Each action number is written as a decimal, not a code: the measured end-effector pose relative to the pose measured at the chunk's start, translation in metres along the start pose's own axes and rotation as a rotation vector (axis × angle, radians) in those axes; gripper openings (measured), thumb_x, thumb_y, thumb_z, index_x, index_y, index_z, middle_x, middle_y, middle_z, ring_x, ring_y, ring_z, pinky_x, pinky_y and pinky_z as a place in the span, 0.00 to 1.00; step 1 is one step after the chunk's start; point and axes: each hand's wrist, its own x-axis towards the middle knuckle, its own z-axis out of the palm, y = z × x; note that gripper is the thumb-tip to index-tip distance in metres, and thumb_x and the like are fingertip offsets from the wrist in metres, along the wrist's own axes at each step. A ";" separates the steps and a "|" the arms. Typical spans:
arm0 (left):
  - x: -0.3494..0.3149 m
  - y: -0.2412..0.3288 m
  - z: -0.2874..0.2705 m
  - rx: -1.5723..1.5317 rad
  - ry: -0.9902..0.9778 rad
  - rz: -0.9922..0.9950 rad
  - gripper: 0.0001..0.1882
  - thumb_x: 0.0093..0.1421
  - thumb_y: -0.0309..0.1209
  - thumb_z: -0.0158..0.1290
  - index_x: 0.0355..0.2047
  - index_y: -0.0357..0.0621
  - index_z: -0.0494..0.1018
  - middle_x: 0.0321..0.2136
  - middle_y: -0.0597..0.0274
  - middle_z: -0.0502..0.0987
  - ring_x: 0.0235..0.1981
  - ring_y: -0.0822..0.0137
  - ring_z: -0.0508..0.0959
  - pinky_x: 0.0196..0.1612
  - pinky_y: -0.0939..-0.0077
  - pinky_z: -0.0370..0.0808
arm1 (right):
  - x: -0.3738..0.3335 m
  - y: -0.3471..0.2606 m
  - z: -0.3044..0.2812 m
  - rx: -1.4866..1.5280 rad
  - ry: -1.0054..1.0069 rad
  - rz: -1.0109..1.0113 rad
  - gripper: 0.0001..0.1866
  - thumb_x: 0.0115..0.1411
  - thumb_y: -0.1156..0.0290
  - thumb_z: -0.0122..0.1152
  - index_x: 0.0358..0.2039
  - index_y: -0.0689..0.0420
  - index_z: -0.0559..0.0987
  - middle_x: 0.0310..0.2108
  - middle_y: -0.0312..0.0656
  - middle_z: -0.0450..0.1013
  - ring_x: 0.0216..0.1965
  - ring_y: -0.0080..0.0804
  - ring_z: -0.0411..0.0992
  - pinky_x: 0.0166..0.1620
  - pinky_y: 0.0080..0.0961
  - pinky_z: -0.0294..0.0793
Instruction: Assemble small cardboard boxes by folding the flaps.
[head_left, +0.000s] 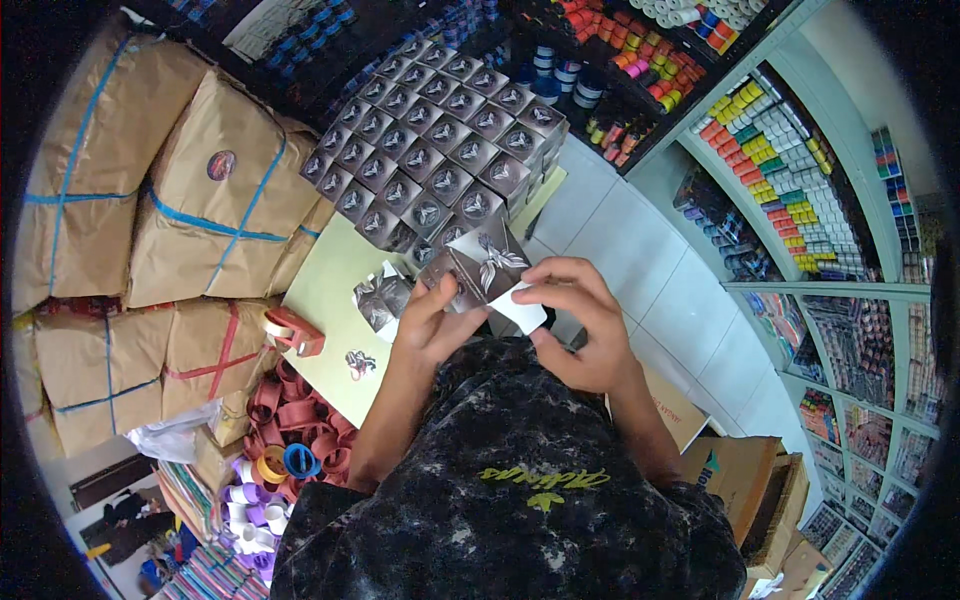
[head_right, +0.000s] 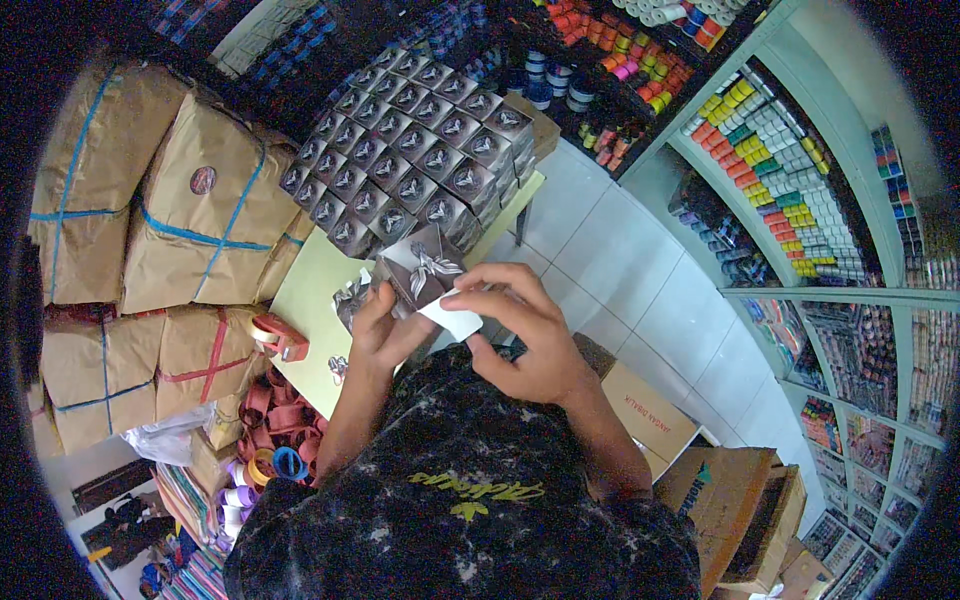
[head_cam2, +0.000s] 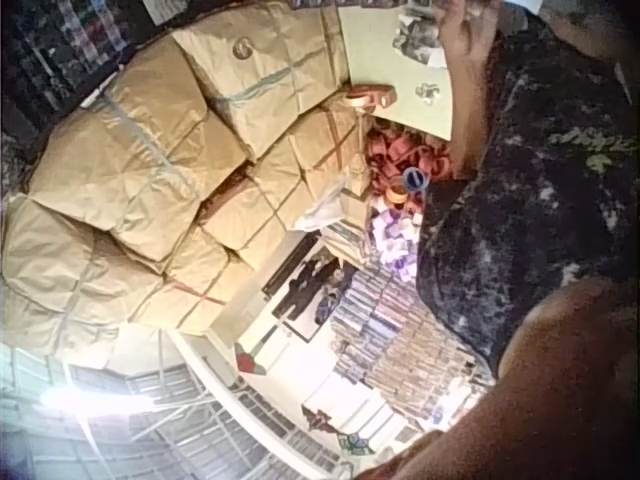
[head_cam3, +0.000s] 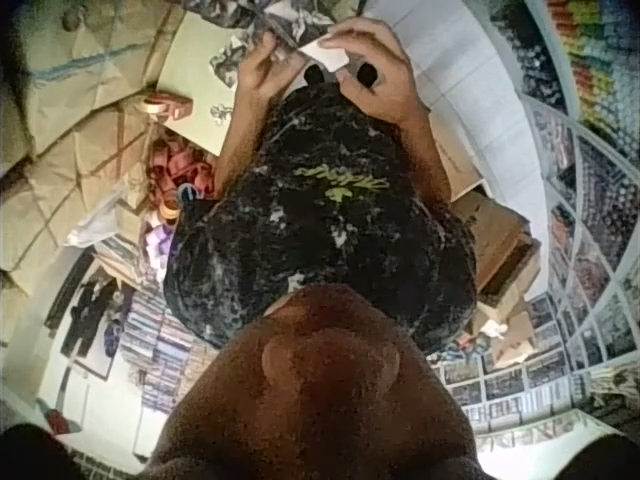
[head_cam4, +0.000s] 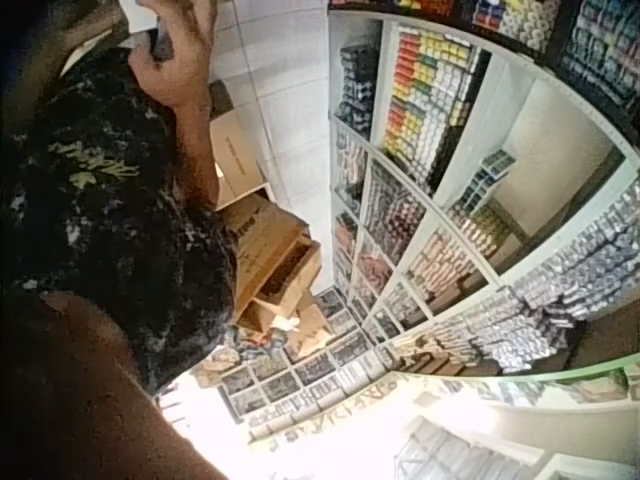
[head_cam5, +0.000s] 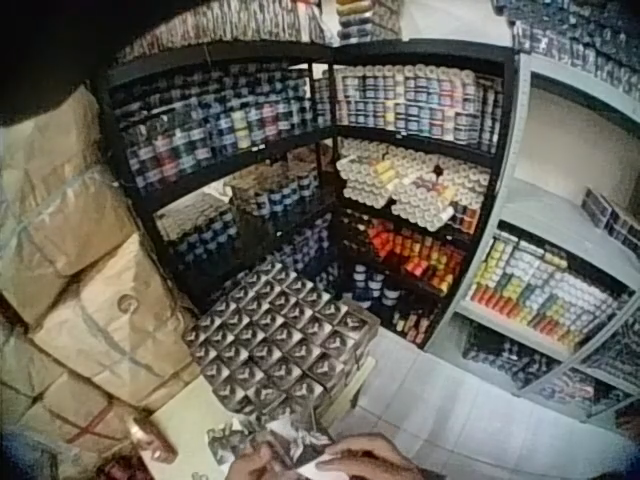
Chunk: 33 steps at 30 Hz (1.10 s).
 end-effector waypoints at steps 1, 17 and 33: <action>0.000 0.001 -0.001 -0.007 -0.015 -0.020 0.26 0.62 0.35 0.63 0.59 0.44 0.71 0.55 0.55 0.77 0.59 0.54 0.74 0.66 0.46 0.64 | -0.001 0.006 0.002 -0.053 0.009 -0.072 0.25 0.48 0.80 0.66 0.50 0.57 0.81 0.52 0.47 0.73 0.52 0.42 0.72 0.55 0.36 0.71; -0.001 0.002 0.006 0.098 -0.008 -0.077 0.28 0.62 0.36 0.64 0.57 0.36 0.70 0.52 0.52 0.78 0.55 0.55 0.77 0.60 0.53 0.71 | 0.004 0.009 0.019 -0.071 0.295 -0.036 0.17 0.54 0.76 0.74 0.44 0.60 0.81 0.38 0.42 0.79 0.34 0.31 0.75 0.38 0.26 0.74; -0.009 0.003 -0.014 0.010 -0.016 -0.070 0.31 0.61 0.32 0.64 0.62 0.36 0.66 0.55 0.48 0.76 0.55 0.53 0.77 0.59 0.50 0.73 | 0.009 0.002 0.009 -0.122 0.041 -0.035 0.14 0.53 0.73 0.74 0.42 0.53 0.86 0.37 0.40 0.74 0.38 0.36 0.71 0.42 0.31 0.73</action>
